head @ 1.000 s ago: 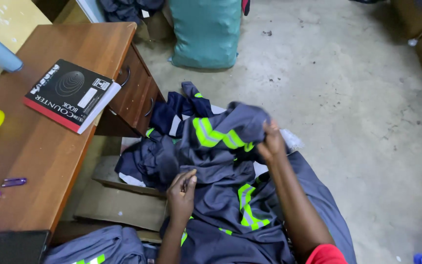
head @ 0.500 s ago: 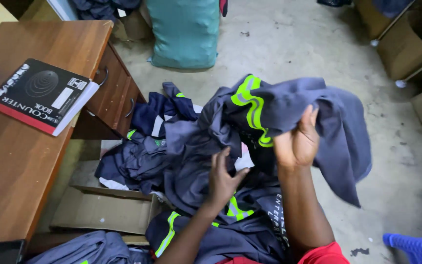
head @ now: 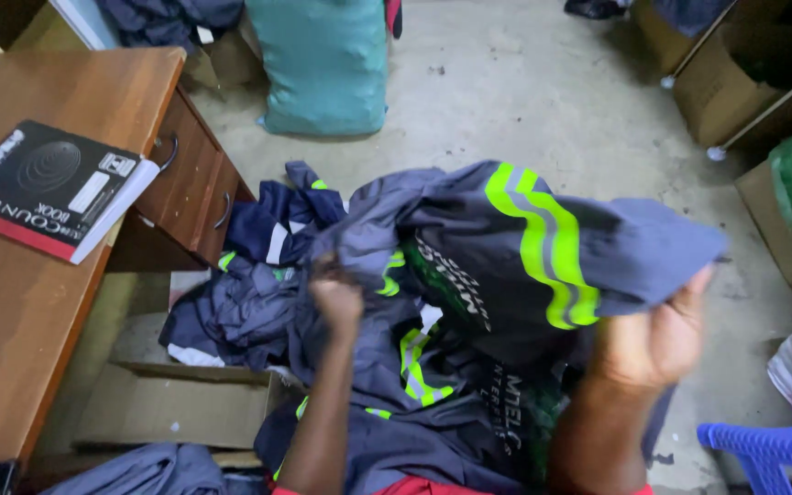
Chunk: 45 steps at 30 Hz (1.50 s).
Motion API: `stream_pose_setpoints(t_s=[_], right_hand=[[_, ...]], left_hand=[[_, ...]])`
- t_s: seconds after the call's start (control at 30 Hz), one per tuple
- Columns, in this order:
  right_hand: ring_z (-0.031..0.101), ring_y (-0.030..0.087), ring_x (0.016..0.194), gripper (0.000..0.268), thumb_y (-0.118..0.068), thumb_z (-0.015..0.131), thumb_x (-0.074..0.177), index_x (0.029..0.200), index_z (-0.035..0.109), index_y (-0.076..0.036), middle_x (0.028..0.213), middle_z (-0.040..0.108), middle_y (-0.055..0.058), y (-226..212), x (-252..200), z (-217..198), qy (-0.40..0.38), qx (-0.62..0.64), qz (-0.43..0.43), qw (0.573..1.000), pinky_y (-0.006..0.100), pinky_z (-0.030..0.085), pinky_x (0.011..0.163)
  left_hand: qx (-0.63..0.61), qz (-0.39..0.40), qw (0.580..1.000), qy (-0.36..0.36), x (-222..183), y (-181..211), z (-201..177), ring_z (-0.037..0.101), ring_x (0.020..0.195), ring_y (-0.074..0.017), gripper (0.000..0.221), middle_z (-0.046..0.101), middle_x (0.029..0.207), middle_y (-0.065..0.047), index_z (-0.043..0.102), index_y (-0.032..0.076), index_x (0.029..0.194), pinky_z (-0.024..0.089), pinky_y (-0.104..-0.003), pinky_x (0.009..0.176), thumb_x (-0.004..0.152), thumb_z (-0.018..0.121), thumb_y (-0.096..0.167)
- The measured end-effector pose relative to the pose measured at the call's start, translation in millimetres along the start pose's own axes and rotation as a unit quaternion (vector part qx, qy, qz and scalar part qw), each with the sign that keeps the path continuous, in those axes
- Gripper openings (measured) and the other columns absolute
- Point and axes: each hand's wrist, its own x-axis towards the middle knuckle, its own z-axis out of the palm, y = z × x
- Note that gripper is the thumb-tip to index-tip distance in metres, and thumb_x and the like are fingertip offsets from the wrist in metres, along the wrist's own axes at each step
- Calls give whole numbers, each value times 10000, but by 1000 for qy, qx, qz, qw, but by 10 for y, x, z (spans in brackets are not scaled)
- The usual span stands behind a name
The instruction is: Inspecting a work jacket and removing loose threads from the embroidered logo
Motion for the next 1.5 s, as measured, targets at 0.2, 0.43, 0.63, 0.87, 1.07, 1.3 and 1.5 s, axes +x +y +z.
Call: stream_pose_setpoints(t_s=[0.2,0.43,0.63,0.87,1.07,1.3,1.5], right_hand=[[453,325,1516,913,-783,227,1041,1647,334,-109,1670,436,196,-798,66,-302,-126,-611,-330,708,518,353,1410],[326,434,1555,944,-467,771,868,1584,426,45,1660,347,329,30,-842,-2051,-13,-857,205,472,549,169,1351],[698,300,1232,567,-576,684,902,1160,778,-80,1215,794,150,-221,-883,-789,-107,-758,85,637,464,472,1130],[644,521,1130,587,-444,593,1033,1311,636,71,1242,674,348,-575,-873,-1074,220,-700,155,662,634,513,933],[637,517,1198,749,-547,571,1080,1308,603,165,1295,638,405,-146,-630,-1781,285,-688,153,649,612,508,1007],[603,407,1316,895,-617,723,916,1568,478,-56,1504,566,244,101,-1059,-2231,365,-436,295,767,634,509,1064],[232,89,364,598,-354,817,909,539,375,-195,477,286,-57,-147,-1391,-2295,177,-641,372,647,310,141,313]], left_hand=[[-386,-104,902,160,403,981,-1053,681,1056,-175,297,672,1207,-79,588,51,1314,604,-363,990,1048,583,183],[-205,-169,954,137,219,974,-746,672,722,-152,117,698,854,-96,719,72,1053,629,-278,662,990,622,90],[-201,-197,949,140,-22,854,-862,680,958,-213,121,696,1016,-47,688,171,1091,568,-447,1017,1084,577,124],[-271,38,960,66,817,1817,-1295,635,1053,-124,199,661,1181,-56,595,46,1238,552,-298,1022,1081,614,167],[232,175,956,53,913,844,-610,605,1025,-418,258,570,1136,-280,709,-20,1217,514,-494,934,961,713,13],[90,-64,878,-466,-1538,495,-202,640,1268,-436,397,712,1282,-210,713,102,1280,555,-491,1033,945,777,305],[14,106,817,-566,-2242,1099,-225,645,762,-359,370,605,1014,-142,698,49,1271,526,-463,670,910,721,125]])
